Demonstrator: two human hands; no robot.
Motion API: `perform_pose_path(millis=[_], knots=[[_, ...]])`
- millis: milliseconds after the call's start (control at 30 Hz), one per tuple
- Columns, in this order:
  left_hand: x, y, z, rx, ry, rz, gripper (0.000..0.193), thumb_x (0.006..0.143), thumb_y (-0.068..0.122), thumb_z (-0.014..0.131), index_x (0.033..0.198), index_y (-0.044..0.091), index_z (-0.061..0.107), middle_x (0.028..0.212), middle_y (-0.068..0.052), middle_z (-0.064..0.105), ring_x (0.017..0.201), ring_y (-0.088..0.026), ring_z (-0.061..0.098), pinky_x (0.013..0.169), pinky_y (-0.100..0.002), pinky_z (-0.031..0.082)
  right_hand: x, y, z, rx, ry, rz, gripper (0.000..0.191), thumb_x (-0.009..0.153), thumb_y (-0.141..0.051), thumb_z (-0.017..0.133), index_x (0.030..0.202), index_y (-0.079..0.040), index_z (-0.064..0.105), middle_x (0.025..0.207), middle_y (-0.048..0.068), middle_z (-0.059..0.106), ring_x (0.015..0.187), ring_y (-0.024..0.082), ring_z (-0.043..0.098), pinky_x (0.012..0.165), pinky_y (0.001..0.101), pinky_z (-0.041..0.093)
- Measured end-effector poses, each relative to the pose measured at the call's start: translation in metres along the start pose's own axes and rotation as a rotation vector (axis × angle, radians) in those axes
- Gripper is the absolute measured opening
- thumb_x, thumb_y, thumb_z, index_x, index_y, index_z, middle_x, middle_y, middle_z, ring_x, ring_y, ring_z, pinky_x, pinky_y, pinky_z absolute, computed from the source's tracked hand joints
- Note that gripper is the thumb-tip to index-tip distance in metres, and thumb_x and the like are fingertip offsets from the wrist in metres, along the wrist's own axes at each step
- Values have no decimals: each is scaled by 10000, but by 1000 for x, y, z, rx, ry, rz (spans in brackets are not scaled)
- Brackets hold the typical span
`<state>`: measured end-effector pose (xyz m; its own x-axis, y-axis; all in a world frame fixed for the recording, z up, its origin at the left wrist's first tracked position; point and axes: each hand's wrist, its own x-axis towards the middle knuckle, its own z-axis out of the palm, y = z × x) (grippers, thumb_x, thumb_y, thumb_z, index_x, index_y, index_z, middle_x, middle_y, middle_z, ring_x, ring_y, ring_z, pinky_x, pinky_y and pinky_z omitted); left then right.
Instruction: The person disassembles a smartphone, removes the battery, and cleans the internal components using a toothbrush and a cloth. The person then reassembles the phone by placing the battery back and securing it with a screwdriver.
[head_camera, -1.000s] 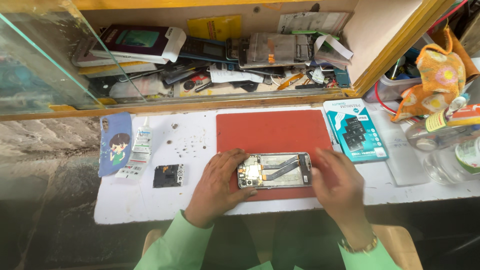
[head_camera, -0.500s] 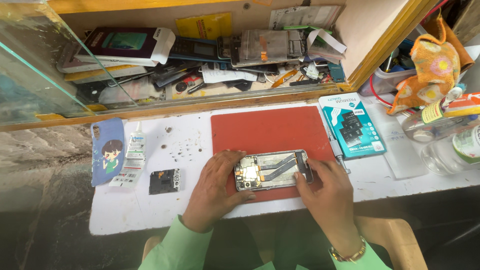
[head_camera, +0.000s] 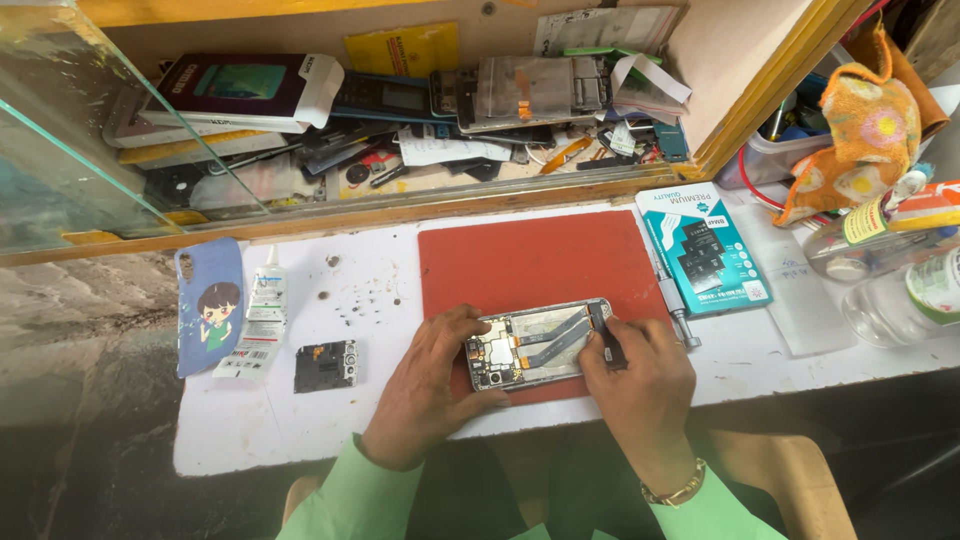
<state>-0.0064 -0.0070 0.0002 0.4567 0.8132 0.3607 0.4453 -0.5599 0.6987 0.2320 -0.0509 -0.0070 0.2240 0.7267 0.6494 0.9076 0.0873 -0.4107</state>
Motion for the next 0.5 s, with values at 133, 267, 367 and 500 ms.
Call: perform_pose_path(millis=[133,267,367,500], knots=[[0,-1,1,15,12,11,776,646,295,940,1269,70,537,1402,-168,556,1313,-371,527,1071,-446,458,-2,2,2,-52,26,-53,242,818,-147,782,1008,2,766,906,110,650,777,281,647,692,402,526],[-1,-1,1,14,1,-10,765,651,307,938,1258,70,538,1407,-166,554,1314,-366,529,1069,-442,461,-3,1,3,-75,34,-74,229,822,-140,780,996,9,768,909,116,649,807,298,645,702,410,525],[-1,-1,1,19,-6,-25,763,649,311,937,1251,68,537,1409,-162,556,1316,-363,528,1068,-441,461,-3,0,3,-94,47,-106,220,828,-136,774,990,12,764,905,109,643,830,296,649,718,407,524],[-1,-2,2,16,-10,-34,757,657,321,931,1250,64,535,1411,-161,557,1316,-360,527,1066,-441,462,-2,-1,3,-115,21,-125,192,832,-117,760,965,20,764,878,110,635,799,295,639,713,420,516]])
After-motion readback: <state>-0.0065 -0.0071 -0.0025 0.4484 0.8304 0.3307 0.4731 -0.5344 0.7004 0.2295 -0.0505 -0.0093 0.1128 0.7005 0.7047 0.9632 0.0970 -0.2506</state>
